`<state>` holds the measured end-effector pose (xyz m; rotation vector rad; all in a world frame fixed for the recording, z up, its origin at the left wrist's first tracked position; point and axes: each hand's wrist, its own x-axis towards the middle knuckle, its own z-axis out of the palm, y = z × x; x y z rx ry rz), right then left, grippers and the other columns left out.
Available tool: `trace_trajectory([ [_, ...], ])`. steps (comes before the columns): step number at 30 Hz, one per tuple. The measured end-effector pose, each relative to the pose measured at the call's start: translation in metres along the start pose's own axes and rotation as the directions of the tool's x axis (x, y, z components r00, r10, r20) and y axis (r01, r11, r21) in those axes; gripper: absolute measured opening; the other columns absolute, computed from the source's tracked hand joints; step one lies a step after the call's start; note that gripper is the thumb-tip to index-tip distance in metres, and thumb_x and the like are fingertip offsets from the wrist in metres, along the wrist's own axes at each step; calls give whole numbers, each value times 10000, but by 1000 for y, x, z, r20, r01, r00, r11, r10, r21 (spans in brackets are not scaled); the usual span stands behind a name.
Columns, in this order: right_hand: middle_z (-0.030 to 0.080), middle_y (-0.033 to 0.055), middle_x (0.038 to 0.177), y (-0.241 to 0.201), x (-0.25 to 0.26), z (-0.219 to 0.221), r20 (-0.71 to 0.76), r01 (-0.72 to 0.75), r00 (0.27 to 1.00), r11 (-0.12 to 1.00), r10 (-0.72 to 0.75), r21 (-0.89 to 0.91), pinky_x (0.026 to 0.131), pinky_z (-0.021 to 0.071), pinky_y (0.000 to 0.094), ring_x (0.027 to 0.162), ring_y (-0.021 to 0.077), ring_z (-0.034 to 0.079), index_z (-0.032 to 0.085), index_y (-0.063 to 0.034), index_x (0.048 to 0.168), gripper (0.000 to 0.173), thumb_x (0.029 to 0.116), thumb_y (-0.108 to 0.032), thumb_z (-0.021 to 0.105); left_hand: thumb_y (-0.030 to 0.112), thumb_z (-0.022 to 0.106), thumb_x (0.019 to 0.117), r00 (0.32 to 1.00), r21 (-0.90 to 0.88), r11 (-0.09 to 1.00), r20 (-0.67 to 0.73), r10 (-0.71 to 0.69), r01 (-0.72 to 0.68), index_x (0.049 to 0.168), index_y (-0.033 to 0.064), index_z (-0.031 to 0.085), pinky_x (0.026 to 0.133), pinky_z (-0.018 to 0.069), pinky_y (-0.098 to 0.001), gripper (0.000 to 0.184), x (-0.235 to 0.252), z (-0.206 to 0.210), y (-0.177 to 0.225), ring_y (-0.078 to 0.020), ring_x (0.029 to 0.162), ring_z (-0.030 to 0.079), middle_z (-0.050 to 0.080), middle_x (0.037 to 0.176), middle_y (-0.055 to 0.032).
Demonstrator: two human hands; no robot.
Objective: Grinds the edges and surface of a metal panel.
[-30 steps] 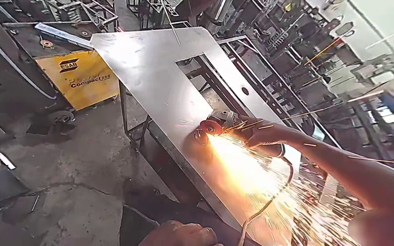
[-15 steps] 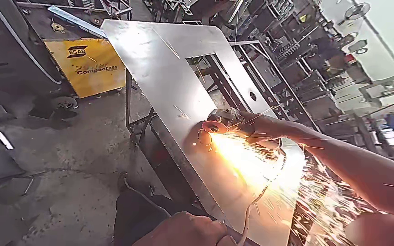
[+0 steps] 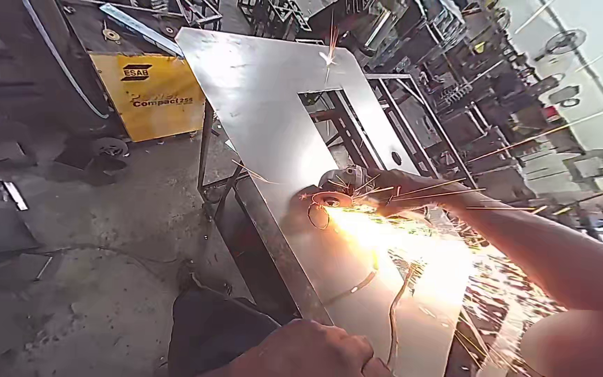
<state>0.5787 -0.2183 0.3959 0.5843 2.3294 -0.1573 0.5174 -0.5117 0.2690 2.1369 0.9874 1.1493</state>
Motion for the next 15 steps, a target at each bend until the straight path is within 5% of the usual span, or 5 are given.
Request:
trace_trajectory([
  [1,658,115,873,41,16,16,-108,183,979,978,-172,98,679,510,285,752,159,636,593,39,1140,442,790,-120,811,83,496,1037,1000,2,1000,-3,-5,5,1099,38,678,608,572,-379,197,1,0,0,-274,768,700,689,948,-138],
  [2,644,98,837,71,33,24,-125,274,959,944,-254,185,637,521,313,705,156,629,585,25,1165,499,759,-113,840,79,501,1031,1000,5,1000,-3,-12,12,1096,41,679,607,571,-379,193,1,-1,-1,-273,771,703,694,955,-136],
  [6,625,28,774,76,50,19,14,117,993,986,-119,121,638,537,412,683,176,633,553,-103,1197,678,628,-139,920,85,514,1028,1000,34,999,-13,-13,13,1068,47,686,612,584,-379,181,3,2,2,-271,775,712,698,947,-134],
  [15,663,4,840,77,-4,70,-128,42,992,941,1,337,647,572,397,727,135,669,542,-169,1247,768,569,-263,890,111,517,1038,999,51,998,13,-48,47,1094,59,684,626,583,-400,184,-15,16,24,-274,793,706,682,941,-126],
])
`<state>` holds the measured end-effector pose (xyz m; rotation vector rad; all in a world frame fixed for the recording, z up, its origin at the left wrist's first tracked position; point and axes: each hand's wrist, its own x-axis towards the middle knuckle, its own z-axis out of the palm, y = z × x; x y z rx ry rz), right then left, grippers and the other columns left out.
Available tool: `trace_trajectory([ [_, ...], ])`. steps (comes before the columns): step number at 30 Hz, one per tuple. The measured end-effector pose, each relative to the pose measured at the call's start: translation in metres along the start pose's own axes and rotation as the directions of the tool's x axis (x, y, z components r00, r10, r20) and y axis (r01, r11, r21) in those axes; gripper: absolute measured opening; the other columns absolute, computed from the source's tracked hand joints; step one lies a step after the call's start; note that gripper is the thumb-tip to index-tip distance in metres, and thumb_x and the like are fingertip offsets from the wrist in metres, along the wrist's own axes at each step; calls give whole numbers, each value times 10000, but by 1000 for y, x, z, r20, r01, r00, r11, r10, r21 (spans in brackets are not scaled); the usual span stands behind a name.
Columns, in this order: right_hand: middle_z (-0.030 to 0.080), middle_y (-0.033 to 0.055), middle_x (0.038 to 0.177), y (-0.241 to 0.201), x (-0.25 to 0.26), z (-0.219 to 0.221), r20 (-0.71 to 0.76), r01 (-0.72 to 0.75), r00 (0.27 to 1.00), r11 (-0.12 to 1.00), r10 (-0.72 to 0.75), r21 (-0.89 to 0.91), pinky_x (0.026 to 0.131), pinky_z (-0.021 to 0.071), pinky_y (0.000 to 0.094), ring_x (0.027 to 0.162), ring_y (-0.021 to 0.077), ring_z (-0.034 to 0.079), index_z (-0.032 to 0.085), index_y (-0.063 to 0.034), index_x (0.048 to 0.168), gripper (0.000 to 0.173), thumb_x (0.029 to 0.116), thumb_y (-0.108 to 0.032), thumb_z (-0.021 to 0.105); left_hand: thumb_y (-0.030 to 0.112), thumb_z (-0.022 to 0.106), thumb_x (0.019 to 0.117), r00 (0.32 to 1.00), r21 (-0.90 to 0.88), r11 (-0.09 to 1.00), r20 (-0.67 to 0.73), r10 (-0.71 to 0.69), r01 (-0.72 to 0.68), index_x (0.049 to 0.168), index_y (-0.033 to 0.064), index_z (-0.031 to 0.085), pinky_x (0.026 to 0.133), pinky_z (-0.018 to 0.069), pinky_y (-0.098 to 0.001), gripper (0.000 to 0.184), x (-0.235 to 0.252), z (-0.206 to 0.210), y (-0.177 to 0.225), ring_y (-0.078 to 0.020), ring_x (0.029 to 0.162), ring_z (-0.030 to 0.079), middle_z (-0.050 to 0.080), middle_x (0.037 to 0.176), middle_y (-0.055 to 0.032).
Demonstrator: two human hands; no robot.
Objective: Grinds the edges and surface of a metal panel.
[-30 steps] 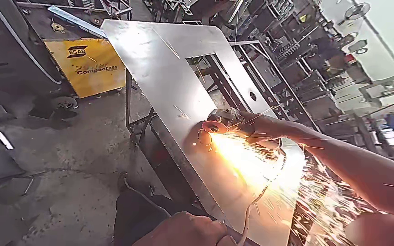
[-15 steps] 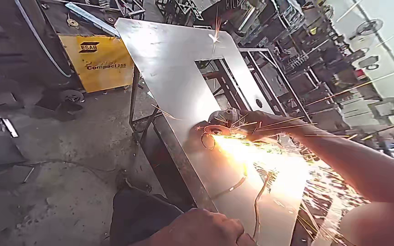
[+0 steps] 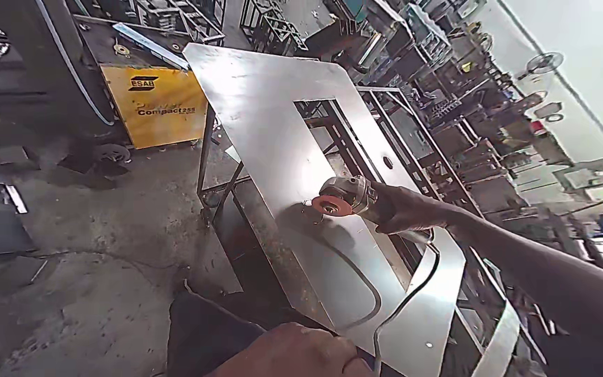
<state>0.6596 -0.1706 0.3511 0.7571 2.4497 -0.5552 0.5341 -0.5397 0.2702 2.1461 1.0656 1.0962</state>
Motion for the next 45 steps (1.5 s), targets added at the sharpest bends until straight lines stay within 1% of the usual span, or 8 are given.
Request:
trace_trajectory([
  [8,658,12,816,7,-14,33,-24,2,1000,1000,-2,4,653,571,410,722,143,671,544,-167,1221,734,593,-316,893,92,523,1024,999,4,1000,-48,12,-12,1069,58,691,628,584,-391,177,-3,19,11,-268,790,709,688,923,-123],
  [22,673,13,835,-4,-11,35,-68,13,997,997,-19,-78,641,570,442,728,163,682,541,-192,1231,736,599,-350,886,78,509,1030,993,39,999,-116,1,3,1091,53,697,616,574,-393,200,-9,36,26,-288,762,712,702,925,-152],
  [25,671,33,824,-2,-12,35,-59,28,998,997,-33,-71,637,570,442,717,178,684,540,-160,1228,739,604,-325,900,81,504,1031,995,23,1000,-102,-8,10,1099,50,696,625,577,-394,206,-12,37,25,-289,778,717,707,953,-155],
  [27,673,15,846,0,-14,38,-68,63,995,992,-71,-113,653,574,433,737,158,682,541,-159,1256,759,614,-392,874,80,501,1033,996,11,1000,-87,-2,3,1101,49,694,629,576,-398,207,-13,36,23,-295,778,719,711,958,-160],
  [33,664,-14,823,-11,-19,47,-97,-20,995,999,15,-46,631,564,413,722,125,672,549,-191,1185,702,579,-361,859,127,523,1045,998,-30,998,-38,55,-56,1070,56,684,621,579,-380,178,-20,24,8,-259,777,700,681,922,-121],
  [36,664,5,853,-15,-23,50,-90,-69,994,997,66,-33,669,560,448,766,150,671,550,-188,1229,740,600,-410,870,124,514,1049,997,-36,997,-18,74,-74,1074,58,681,617,576,-377,181,-25,13,4,-257,770,696,679,921,-118],
  [40,689,39,911,-19,-28,57,-90,-125,988,991,128,43,732,567,466,825,171,687,551,-167,1301,789,605,-332,883,123,506,1056,996,-54,995,-3,88,-88,1081,51,681,626,576,-375,191,-33,-2,0,-262,780,698,679,915,-122],
  [45,686,41,947,-25,-37,65,-125,-177,975,981,186,83,753,570,474,861,177,690,543,-174,1288,824,574,-396,890,106,523,1040,995,-80,992,21,95,-93,1082,52,684,651,591,-392,175,-41,-13,-7,-272,818,717,695,944,-132],
])
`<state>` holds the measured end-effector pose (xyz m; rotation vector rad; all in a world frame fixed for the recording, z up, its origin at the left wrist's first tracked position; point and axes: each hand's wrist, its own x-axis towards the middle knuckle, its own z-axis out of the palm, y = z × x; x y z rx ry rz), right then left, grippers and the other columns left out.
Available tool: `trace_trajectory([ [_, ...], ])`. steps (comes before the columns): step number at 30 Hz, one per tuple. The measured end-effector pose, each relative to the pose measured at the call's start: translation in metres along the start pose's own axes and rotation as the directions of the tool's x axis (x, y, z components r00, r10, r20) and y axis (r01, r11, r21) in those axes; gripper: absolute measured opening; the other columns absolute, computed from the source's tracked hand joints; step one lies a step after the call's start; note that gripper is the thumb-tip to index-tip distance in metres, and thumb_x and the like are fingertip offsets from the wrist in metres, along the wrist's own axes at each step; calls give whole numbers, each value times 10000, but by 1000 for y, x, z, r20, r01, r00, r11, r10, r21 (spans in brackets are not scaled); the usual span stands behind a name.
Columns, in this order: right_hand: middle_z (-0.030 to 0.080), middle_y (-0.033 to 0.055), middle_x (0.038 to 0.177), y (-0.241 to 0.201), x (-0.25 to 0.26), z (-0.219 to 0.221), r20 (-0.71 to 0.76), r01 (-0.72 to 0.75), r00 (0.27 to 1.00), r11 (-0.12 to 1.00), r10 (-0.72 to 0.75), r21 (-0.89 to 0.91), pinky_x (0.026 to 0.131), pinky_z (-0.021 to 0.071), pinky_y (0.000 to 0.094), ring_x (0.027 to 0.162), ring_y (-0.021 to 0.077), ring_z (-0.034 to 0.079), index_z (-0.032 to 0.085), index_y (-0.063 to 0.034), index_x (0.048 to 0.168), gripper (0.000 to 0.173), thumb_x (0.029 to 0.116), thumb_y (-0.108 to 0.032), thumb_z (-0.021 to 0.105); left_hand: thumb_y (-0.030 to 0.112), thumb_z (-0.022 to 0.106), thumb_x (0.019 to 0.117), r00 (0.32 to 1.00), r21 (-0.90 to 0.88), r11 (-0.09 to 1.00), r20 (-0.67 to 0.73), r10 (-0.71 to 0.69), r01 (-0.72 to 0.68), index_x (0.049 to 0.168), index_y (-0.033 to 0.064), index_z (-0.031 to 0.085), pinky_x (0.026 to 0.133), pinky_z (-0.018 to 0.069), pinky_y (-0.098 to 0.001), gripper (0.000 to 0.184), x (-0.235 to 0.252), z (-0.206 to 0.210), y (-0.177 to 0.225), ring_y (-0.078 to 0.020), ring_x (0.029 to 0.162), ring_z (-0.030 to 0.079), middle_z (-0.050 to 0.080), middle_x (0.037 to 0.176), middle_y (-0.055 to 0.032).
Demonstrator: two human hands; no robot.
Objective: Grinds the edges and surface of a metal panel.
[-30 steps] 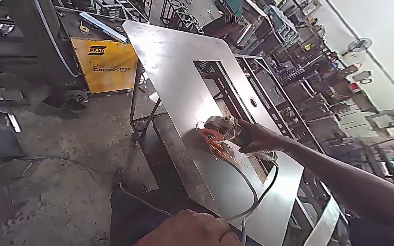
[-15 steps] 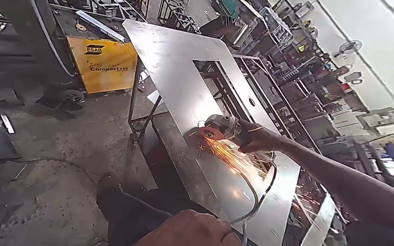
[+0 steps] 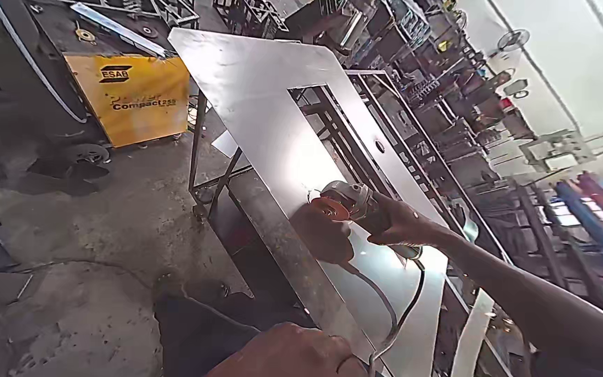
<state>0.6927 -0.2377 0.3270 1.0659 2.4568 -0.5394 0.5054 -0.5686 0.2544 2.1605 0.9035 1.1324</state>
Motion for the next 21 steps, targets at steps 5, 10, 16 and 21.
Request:
trace_trajectory([
  [5,681,29,903,0,-3,2,-7,-29,1000,999,29,-33,714,570,468,814,173,687,530,-181,1303,831,590,-412,889,110,493,1056,1000,-29,1000,31,1,0,1081,62,684,620,582,-390,199,-1,-4,-4,-267,782,707,684,920,-125],
  [10,674,14,846,0,-1,-2,-15,-9,1000,999,8,-53,669,567,455,759,165,685,543,-178,1252,770,597,-403,881,108,489,1057,1000,-27,1000,28,-8,9,1068,63,684,603,576,-384,201,-2,-3,-6,-260,765,701,677,902,-118],
  [16,668,18,859,1,0,-4,13,-2,1000,998,2,-67,676,559,467,773,172,682,538,-190,1263,798,593,-450,885,81,474,1054,1000,5,1000,4,-25,25,1073,61,692,606,572,-400,219,0,-7,-3,-287,748,710,692,894,-145],
  [21,686,1,874,-2,4,-2,3,-11,1000,999,11,-46,691,573,447,787,142,690,556,-209,1263,789,573,-427,869,46,473,1041,1000,1,1000,8,-19,19,1079,54,687,620,572,-401,218,0,-8,-4,-296,764,711,696,909,-154],
])
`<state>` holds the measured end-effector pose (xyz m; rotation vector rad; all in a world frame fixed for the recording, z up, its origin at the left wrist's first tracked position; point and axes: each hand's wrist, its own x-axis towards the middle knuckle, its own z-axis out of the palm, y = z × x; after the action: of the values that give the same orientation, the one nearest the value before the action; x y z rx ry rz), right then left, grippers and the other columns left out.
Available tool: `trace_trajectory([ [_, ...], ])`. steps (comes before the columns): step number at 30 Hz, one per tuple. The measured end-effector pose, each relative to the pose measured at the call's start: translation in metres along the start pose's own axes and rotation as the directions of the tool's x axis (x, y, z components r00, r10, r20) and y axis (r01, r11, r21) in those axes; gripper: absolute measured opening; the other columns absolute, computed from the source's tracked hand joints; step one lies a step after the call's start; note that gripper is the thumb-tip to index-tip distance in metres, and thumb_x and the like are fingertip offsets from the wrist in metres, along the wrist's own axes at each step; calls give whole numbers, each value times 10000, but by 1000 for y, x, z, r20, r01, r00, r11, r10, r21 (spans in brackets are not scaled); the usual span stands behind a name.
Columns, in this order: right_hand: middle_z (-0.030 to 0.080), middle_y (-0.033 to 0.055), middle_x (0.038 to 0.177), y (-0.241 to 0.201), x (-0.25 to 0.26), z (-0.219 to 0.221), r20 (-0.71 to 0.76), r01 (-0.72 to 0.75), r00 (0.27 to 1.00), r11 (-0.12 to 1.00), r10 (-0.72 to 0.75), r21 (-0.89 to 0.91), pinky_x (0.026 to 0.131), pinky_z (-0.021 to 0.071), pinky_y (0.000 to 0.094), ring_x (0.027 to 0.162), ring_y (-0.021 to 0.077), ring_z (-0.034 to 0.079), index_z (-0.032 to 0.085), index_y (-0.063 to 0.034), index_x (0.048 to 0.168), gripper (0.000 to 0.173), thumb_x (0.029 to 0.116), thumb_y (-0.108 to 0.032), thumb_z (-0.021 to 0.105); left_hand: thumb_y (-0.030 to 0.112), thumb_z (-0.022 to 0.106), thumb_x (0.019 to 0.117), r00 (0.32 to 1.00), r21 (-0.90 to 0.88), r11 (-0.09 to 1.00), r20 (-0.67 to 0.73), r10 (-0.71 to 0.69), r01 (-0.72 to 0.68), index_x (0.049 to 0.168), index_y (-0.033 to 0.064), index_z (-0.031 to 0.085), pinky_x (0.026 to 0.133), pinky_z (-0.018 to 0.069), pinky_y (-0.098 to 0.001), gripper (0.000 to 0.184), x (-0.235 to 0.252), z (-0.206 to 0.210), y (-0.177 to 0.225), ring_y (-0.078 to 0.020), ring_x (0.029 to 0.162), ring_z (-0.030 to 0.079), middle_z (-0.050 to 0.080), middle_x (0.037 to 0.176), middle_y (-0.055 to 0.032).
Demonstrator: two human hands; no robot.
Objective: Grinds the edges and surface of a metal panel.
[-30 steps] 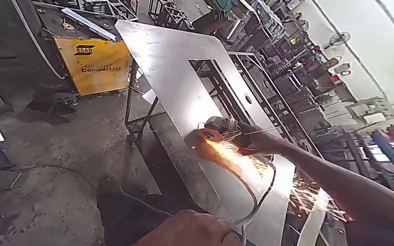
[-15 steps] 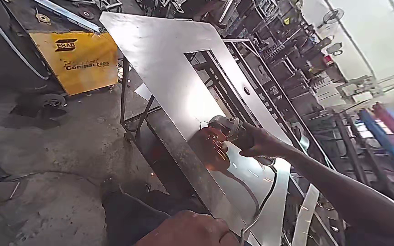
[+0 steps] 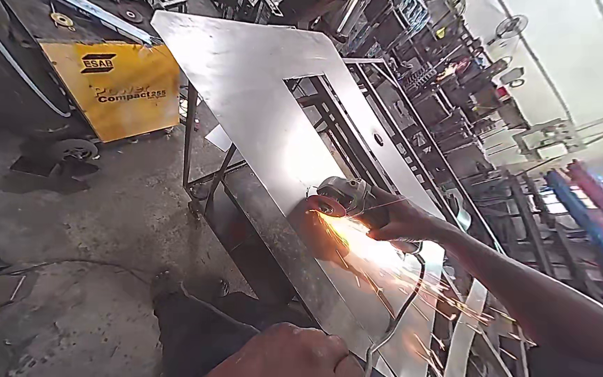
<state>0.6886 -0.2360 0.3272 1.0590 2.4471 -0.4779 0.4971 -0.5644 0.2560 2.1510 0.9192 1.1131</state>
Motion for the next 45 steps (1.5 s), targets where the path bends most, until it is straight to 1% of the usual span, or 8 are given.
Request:
trace_trajectory([
  [4,693,84,997,-8,-3,2,23,-49,999,999,49,3,800,560,516,909,225,690,520,-159,1368,866,609,-338,896,62,470,1047,1000,4,1000,-4,0,0,1079,50,677,636,574,-400,210,-2,-3,-1,-301,787,716,697,909,-157],
  [9,693,33,1087,-19,-16,10,-9,1,1000,981,1,193,889,542,314,959,78,650,617,-95,1300,600,768,-262,840,69,470,1051,998,38,999,-62,29,-26,1077,59,693,674,592,-375,225,-8,-12,-3,-283,834,739,727,936,-151],
  [12,708,-3,1082,-52,-25,12,-51,-56,996,971,70,231,899,543,229,975,21,656,631,-77,1250,646,658,-182,869,62,471,1051,996,46,998,-83,42,-38,1057,68,698,655,582,-359,227,-14,-20,-5,-268,797,728,719,917,-140],
  [18,641,131,1260,-76,-35,16,13,-270,963,958,270,95,1035,455,394,1147,191,598,573,-49,1367,678,759,-165,847,67,458,1063,997,8,997,0,82,-82,1054,58,685,698,603,-382,227,-24,-45,-9,-282,863,735,718,949,-147],
  [21,659,138,1195,-69,-42,29,-31,-294,952,939,304,177,965,502,420,1068,196,632,563,-54,1377,658,783,-200,805,83,459,1068,995,-30,996,37,91,-90,1054,57,677,709,603,-400,220,-31,-58,-11,-290,882,734,712,954,-149],
  [24,644,76,1149,-95,-57,32,-24,-330,925,833,379,444,856,511,199,957,36,609,547,2,1346,467,907,-32,701,99,468,1068,993,-30,994,44,108,-107,1033,58,676,689,607,-401,214,-38,-70,-14,-291,860,738,715,933,-147],
  [37,692,70,1080,-120,-68,74,-10,-406,789,534,614,741,751,623,374,905,165,713,501,-127,1351,872,570,-212,878,81,499,1037,978,-16,988,143,152,-152,1004,73,695,655,587,-375,199,-65,-127,-21,-265,810,731,722,899,-124],
  [45,675,63,1091,-99,-80,86,-41,-407,798,587,602,699,787,611,392,939,162,700,492,-156,1329,846,591,-269,891,143,522,1058,943,-105,984,288,168,-144,1048,68,690,659,596,-380,184,-50,-124,-36,-252,829,717,704,930,-110],
])
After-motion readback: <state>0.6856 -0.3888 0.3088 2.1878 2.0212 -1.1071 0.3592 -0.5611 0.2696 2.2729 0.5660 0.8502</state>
